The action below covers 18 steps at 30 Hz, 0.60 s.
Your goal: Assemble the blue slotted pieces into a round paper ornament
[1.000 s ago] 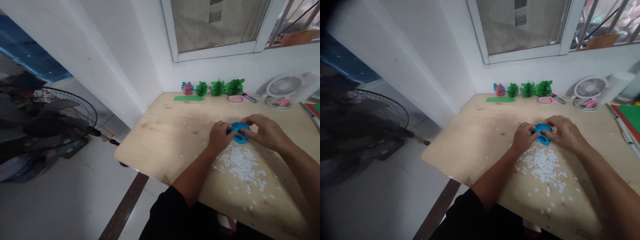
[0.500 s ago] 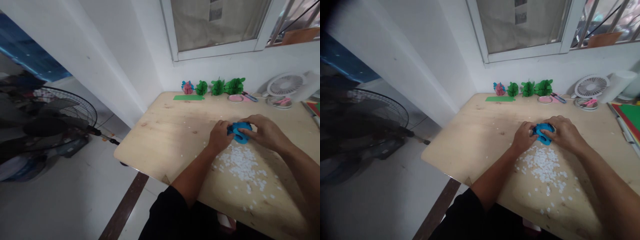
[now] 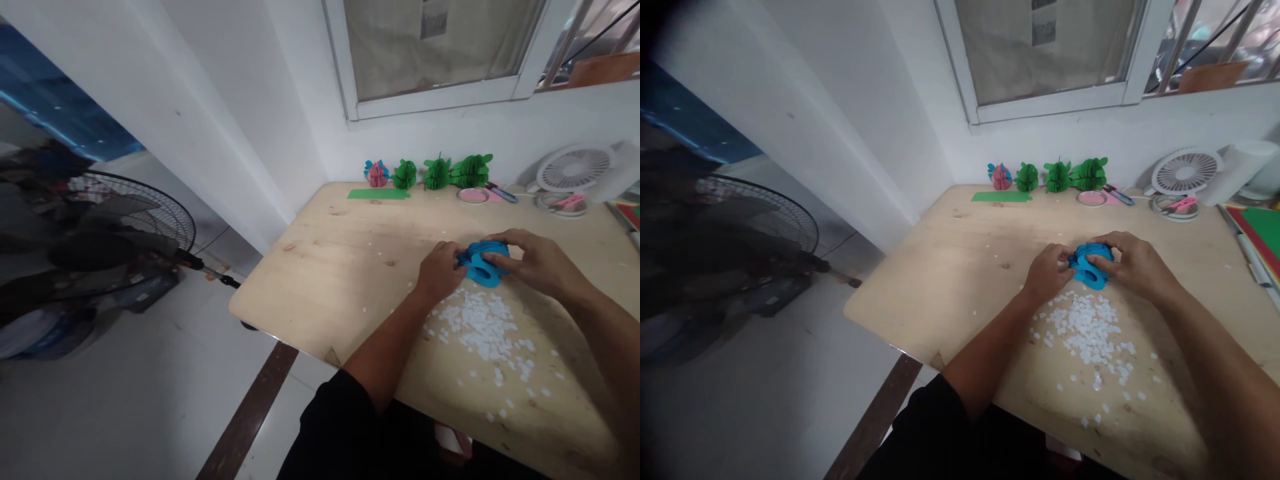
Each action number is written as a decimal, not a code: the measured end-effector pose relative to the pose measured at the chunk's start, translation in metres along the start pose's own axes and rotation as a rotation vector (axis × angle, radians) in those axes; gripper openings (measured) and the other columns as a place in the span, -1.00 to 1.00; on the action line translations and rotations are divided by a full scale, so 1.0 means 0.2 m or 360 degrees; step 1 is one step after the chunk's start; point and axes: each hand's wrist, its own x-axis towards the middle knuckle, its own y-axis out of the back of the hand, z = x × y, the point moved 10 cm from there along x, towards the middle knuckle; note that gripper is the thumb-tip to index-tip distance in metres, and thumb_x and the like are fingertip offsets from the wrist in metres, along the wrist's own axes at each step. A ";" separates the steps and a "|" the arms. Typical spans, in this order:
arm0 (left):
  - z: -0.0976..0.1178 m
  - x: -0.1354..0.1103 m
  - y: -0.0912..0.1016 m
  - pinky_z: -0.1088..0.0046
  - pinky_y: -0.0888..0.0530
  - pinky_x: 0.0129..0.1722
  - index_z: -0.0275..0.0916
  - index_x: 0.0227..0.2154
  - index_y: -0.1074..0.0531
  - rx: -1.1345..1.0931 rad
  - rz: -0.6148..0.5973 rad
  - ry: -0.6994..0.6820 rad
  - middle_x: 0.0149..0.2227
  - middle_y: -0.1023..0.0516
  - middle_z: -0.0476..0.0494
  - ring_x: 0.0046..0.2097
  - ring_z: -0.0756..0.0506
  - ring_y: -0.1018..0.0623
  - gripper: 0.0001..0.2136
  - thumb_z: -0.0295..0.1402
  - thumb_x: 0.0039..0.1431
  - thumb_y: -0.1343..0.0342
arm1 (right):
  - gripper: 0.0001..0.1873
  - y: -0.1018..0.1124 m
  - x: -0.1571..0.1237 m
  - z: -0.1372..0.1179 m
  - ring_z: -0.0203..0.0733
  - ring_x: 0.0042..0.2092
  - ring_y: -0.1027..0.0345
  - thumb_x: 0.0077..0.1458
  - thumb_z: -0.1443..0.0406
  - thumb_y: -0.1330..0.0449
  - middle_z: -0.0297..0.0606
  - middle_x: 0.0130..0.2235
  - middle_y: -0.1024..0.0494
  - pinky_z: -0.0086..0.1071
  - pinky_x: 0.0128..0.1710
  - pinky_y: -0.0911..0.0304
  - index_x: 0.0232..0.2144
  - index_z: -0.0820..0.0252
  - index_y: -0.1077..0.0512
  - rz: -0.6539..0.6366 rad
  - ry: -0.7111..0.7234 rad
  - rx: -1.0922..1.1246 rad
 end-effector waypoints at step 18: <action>-0.12 0.04 0.05 0.42 -0.54 -0.12 -0.25 -0.18 -0.50 -0.0578 0.0137 0.0221 -0.16 -0.64 -0.15 -0.12 -0.05 -0.61 -0.80 -0.51 0.12 -0.13 | -0.60 0.05 0.00 -0.01 -0.01 -0.25 -0.52 0.01 -0.04 -0.18 -0.20 -0.25 -0.65 -0.22 -0.32 -0.37 -0.27 0.07 -0.55 -0.0089 -0.0022 0.0097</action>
